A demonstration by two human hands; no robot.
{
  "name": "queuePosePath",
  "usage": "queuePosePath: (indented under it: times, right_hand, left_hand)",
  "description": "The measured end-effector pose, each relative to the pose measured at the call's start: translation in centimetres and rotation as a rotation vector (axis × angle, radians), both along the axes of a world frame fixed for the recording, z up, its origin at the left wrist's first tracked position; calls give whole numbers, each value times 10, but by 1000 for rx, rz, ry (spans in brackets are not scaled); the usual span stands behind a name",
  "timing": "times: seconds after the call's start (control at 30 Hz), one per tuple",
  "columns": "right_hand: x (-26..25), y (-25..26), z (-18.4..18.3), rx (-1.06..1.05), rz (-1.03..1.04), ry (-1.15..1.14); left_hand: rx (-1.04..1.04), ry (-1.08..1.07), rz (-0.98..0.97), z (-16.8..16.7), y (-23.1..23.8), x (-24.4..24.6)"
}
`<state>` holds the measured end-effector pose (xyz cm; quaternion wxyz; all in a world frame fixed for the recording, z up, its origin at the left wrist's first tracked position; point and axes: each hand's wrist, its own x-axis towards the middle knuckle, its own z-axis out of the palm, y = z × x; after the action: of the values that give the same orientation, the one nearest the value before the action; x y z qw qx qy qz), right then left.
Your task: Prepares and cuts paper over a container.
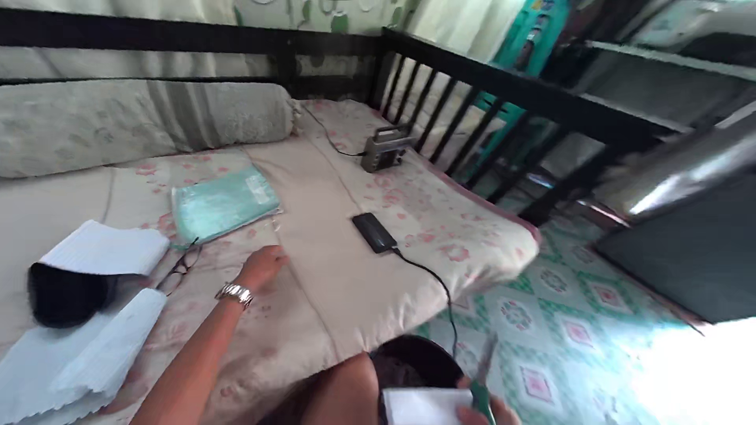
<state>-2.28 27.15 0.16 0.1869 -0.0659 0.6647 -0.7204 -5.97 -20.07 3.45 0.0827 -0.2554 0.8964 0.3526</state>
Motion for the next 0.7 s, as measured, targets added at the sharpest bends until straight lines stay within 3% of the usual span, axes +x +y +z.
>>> queuePosePath:
  times: [0.13,0.2,0.37,0.53,0.7]
  right_hand:
    - [-37,-15,21,49,11,238]
    - [-46,-23,26,28,49,290]
    - [-47,-37,17,-64,74,344]
    - [-43,-30,1,-105,20,307]
    - [-38,-31,1,-12,-7,349]
  left_hand:
    - [563,254,-149,22,93,7]
    - [669,237,-308,28,134,11]
    - [460,41,-736,40,202,9]
    - [346,-127,-798,41,220,2]
    - [177,-177,-893,51,230,-4]
